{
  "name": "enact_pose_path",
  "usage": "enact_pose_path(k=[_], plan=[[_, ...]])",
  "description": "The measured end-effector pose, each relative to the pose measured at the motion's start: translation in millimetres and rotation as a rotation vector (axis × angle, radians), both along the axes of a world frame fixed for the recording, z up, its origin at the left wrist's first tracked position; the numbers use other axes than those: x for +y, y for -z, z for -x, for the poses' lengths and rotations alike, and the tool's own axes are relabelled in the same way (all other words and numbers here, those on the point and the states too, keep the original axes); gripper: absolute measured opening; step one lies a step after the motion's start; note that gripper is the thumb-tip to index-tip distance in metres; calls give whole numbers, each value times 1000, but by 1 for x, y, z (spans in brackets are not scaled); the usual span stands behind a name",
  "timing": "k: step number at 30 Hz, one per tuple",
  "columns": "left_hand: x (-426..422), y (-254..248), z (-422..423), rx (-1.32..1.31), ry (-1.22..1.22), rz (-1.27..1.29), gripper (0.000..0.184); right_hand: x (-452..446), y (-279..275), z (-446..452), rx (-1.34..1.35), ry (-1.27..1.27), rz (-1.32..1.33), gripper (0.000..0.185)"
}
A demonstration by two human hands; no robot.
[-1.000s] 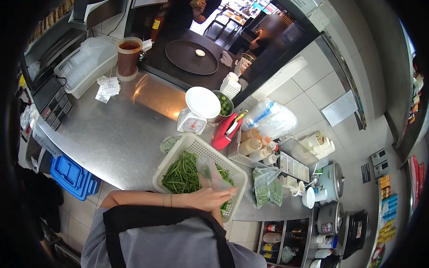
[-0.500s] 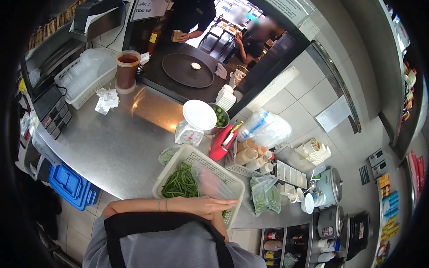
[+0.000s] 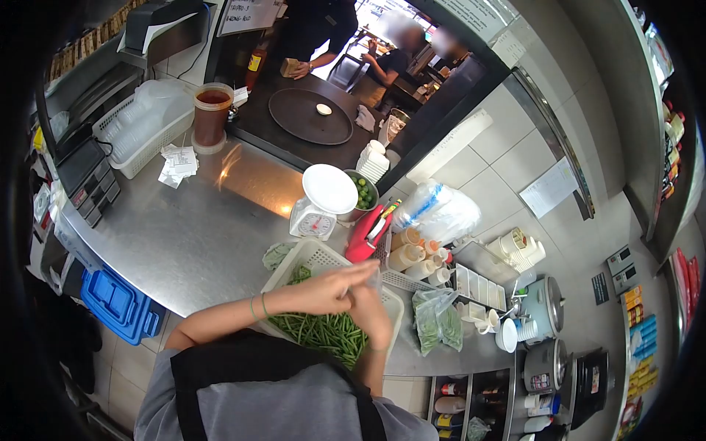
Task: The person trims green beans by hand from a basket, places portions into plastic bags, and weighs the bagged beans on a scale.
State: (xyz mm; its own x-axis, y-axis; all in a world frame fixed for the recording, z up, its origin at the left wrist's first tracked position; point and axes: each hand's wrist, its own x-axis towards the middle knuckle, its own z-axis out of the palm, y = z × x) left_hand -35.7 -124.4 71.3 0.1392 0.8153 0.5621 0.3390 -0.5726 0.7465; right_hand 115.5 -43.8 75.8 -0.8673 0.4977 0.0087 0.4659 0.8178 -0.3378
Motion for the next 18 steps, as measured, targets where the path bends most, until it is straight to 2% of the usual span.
enact_pose_path(k=[2, 6, 9, 11, 13, 15, 18], plan=[[-4, -31, 13, -225, 76, 222, 78, -27, -47, -2, 365, 67, 6, 19], [29, -54, 31, -399, 133, 246, 75, -38, -59, -10, 1099, 276, 123, 13], [74, -67, 49, -426, 45, 224, 73, -28, -45, -17, 1181, 351, 48, 13], [96, -79, 60, -324, -103, 182, 71, -29, -37, -23, 1159, 355, 56, 12], [117, -89, 76, -199, -272, 31, 71, -33, -33, -27, 1136, 360, 61, 11], [122, -92, 79, -289, -331, -121, 70, -34, -32, -31, 1136, 389, 32, 10], [107, -88, 89, -247, -413, -102, 68, -36, -30, -39, 1146, 436, 20, 10]])
